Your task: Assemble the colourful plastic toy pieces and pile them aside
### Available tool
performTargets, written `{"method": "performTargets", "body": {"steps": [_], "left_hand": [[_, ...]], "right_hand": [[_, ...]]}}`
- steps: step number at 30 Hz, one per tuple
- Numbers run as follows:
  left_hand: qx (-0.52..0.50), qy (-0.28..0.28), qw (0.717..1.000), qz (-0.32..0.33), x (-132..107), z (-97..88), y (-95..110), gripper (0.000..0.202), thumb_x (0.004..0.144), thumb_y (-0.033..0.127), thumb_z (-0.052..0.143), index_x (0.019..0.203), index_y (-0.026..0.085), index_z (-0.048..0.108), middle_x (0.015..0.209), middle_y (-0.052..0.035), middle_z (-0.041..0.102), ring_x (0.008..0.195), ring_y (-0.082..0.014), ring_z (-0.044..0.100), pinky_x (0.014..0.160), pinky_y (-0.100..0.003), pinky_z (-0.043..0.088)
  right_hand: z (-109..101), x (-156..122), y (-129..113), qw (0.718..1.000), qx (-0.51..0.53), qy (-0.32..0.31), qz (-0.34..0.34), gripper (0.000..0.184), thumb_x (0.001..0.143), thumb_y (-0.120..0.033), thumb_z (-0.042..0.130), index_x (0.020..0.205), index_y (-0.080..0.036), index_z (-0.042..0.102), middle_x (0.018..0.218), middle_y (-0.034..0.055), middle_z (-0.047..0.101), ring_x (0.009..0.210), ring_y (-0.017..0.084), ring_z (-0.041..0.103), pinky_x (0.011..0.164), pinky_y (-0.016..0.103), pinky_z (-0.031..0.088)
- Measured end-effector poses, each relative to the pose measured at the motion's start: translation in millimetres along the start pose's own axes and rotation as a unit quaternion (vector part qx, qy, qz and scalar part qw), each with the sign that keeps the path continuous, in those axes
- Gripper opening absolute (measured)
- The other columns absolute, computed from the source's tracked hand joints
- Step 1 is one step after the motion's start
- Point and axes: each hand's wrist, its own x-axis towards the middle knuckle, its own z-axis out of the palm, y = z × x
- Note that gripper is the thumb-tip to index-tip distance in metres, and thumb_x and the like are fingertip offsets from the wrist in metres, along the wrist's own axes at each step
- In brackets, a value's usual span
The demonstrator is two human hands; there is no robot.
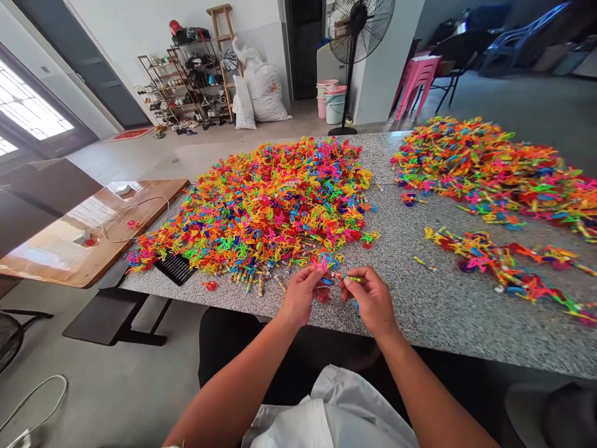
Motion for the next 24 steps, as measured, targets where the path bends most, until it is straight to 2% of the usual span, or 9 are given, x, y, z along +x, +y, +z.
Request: {"method": "performTargets", "body": {"steps": [4, 13, 16, 21, 24], "left_hand": [[0.007, -0.034, 0.999, -0.012, -3, 1.2, -4, 0.04, 0.074, 0.049, 0.086, 0.088, 0.014, 0.072, 0.084, -0.0063, 0.073, 0.066, -0.014, 0.066, 0.063, -0.026, 0.051], [0.028, -0.065, 0.997, -0.031, -2, -8.5, -1, 0.041, 0.074, 0.048, 0.086, 0.088, 0.012, 0.073, 0.088, -0.0095, 0.075, 0.073, -0.0178, 0.07, 0.073, -0.031, 0.054], [0.05, -0.067, 0.996, -0.031, -3, -7.7, 2, 0.041, 0.074, 0.048, 0.085, 0.088, 0.012, 0.073, 0.09, -0.0103, 0.076, 0.073, -0.0176, 0.07, 0.072, -0.03, 0.053], [0.077, -0.048, 0.996, 0.009, -10, 0.8, 1, 0.038, 0.077, 0.05, 0.082, 0.082, 0.013, 0.072, 0.085, -0.0089, 0.074, 0.07, -0.0162, 0.067, 0.066, -0.028, 0.05], [0.08, -0.03, 0.996, 0.019, -13, 7.7, -1, 0.036, 0.078, 0.049, 0.081, 0.08, 0.014, 0.072, 0.083, -0.0086, 0.073, 0.07, -0.0155, 0.066, 0.065, -0.026, 0.049]], "right_hand": [[8, 1, 13, 0.998, 0.063, -0.003, 0.024, 0.024, 0.087, -0.041, 0.076, 0.097, -0.024, 0.062, 0.08, 0.0007, 0.073, 0.057, 0.015, 0.064, 0.058, 0.03, 0.057], [6, 2, 14, 0.989, 0.134, -0.038, 0.055, 0.024, 0.085, -0.038, 0.078, 0.097, -0.025, 0.063, 0.08, -0.0001, 0.074, 0.058, 0.014, 0.064, 0.059, 0.03, 0.057], [2, 1, 14, 0.991, 0.11, -0.06, 0.039, 0.024, 0.087, -0.04, 0.077, 0.099, -0.024, 0.063, 0.083, 0.0009, 0.074, 0.062, 0.015, 0.067, 0.063, 0.032, 0.059], [-6, -3, 13, 0.998, -0.013, -0.06, -0.026, 0.024, 0.092, -0.044, 0.072, 0.103, -0.025, 0.064, 0.09, 0.0036, 0.076, 0.071, 0.019, 0.072, 0.07, 0.036, 0.061], [-8, -3, 17, 0.997, -0.016, -0.065, -0.029, 0.023, 0.092, -0.044, 0.073, 0.103, -0.026, 0.064, 0.089, 0.0032, 0.075, 0.071, 0.019, 0.072, 0.07, 0.036, 0.061]]}}
